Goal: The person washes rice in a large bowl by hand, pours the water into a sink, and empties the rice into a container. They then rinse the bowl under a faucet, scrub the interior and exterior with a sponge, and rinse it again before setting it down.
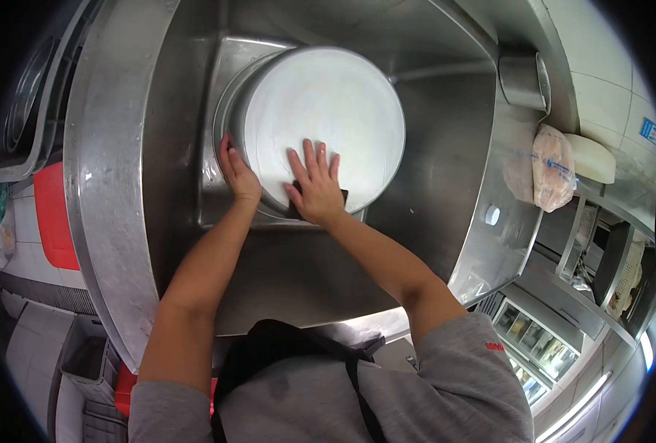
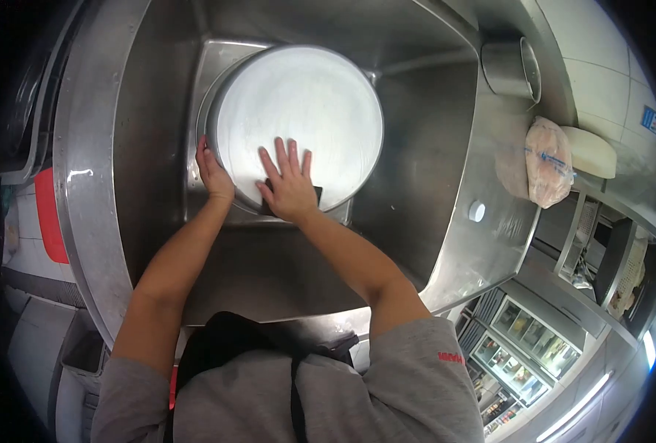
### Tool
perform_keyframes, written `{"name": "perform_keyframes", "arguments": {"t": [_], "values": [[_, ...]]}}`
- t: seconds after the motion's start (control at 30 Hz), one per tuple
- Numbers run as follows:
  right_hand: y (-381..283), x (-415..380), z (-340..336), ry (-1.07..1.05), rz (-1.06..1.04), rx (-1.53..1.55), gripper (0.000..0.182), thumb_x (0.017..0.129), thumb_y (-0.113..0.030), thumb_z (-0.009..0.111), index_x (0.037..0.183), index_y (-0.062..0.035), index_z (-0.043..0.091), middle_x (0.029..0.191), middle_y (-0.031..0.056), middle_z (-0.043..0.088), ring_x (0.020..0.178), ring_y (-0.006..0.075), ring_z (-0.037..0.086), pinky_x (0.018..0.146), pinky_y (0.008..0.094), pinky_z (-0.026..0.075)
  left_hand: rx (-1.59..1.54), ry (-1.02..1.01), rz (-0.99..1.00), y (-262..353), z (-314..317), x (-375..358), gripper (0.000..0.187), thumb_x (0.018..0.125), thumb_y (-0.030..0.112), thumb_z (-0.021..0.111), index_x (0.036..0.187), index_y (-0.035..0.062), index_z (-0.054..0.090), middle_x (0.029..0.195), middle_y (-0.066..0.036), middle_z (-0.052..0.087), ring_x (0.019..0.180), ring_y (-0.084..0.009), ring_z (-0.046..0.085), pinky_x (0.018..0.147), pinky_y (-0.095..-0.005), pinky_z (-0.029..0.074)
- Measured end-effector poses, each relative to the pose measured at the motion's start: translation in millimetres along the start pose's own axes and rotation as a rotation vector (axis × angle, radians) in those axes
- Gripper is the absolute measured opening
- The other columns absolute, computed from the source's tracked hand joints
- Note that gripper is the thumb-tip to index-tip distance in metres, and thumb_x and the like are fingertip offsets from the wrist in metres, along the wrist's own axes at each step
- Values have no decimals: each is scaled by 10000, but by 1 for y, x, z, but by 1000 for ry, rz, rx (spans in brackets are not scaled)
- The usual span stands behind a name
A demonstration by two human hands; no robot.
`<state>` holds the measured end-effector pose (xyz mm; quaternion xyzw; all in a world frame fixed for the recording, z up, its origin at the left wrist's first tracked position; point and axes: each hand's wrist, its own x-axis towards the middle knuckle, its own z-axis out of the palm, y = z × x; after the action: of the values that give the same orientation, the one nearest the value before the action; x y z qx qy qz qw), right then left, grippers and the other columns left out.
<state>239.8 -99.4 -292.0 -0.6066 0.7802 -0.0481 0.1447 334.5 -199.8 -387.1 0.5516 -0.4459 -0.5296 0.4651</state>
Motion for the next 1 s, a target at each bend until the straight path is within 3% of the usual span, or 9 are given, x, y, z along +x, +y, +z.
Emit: {"name": "perform_keyframes", "arguments": {"t": [0.13, 0.2, 0.33, 0.4, 0.67, 0.73, 0.87, 0.97, 1.0], "values": [[74, -20, -8, -21, 42, -124, 617, 809, -337, 476, 1320, -100, 225, 1370, 215, 110, 1258, 416, 82, 957, 604, 66, 89, -10, 5, 6, -1, -2, 407, 889, 284, 303, 1158, 3, 422, 1161, -150, 435, 1070, -264, 417, 935, -344, 299], [103, -28, -17, 51, 256, -188, 611, 819, -341, 459, 1323, -97, 217, 1366, 234, 95, 1260, 414, 70, 958, 600, 60, 104, -15, -14, 5, -5, -4, 399, 891, 277, 303, 1157, 5, 423, 1154, -148, 437, 1076, -261, 411, 933, -341, 300], [30, -13, 3, -69, 84, -92, 625, 821, -399, 432, 1317, -80, 225, 1355, 250, 112, 1258, 407, 95, 968, 577, 92, 96, -12, 18, 6, -2, -5, 392, 891, 268, 308, 1158, 6, 423, 1153, -153, 436, 1082, -264, 403, 931, -341, 301], [-8, 1, 4, 26, 77, -35, 636, 812, -413, 446, 1318, -96, 228, 1359, 236, 116, 1255, 408, 109, 971, 568, 112, 86, -19, 42, 3, -4, -5, 392, 890, 268, 311, 1160, 6, 422, 1155, -154, 436, 1081, -265, 405, 931, -340, 301], [24, -31, -35, 9, -99, 264, 742, 745, -418, 548, 1316, -75, 221, 1378, 178, 125, 1258, 386, 130, 984, 544, 119, 50, -17, 11, 4, -4, -3, 376, 887, 251, 329, 1157, 9, 430, 1164, -143, 433, 1074, -247, 410, 933, -328, 295], [25, -56, -21, -286, -266, 82, 736, 719, -336, 589, 1311, -85, 232, 1378, 142, 152, 1256, 350, 169, 981, 531, 162, 104, -11, -8, 3, -4, -3, 365, 886, 233, 326, 1150, 5, 433, 1160, -143, 439, 1074, -254, 410, 936, -327, 293], [25, -60, -22, -284, -376, -19, 632, 722, -157, 570, 1281, -83, 286, 1354, 106, 238, 1238, 284, 252, 969, 482, 253, 135, -9, 46, 5, -4, -1, 353, 885, 212, 321, 1143, 2, 437, 1146, -150, 452, 1081, -267, 406, 940, -341, 288], [33, -32, -33, -34, -285, 276, 414, 792, -169, 512, 1172, -32, 424, 1221, 143, 423, 1121, 296, 412, 900, 415, 344, 392, -50, 83, 18, -8, 13, 367, 883, 193, 330, 1200, 15, 375, 1212, -177, 382, 1130, -299, 354, 953, -371, 268], [36, -14, -41, -126, -5, 408, 331, 822, -208, 483, 1086, -9, 475, 1087, 155, 496, 1002, 298, 475, 839, 384, 372, 469, -6, 54, 46, -4, 15, 383, 881, 189, 337, 1224, 18, 345, 1235, -187, 353, 1148, -311, 332, 958, -380, 260]]}}
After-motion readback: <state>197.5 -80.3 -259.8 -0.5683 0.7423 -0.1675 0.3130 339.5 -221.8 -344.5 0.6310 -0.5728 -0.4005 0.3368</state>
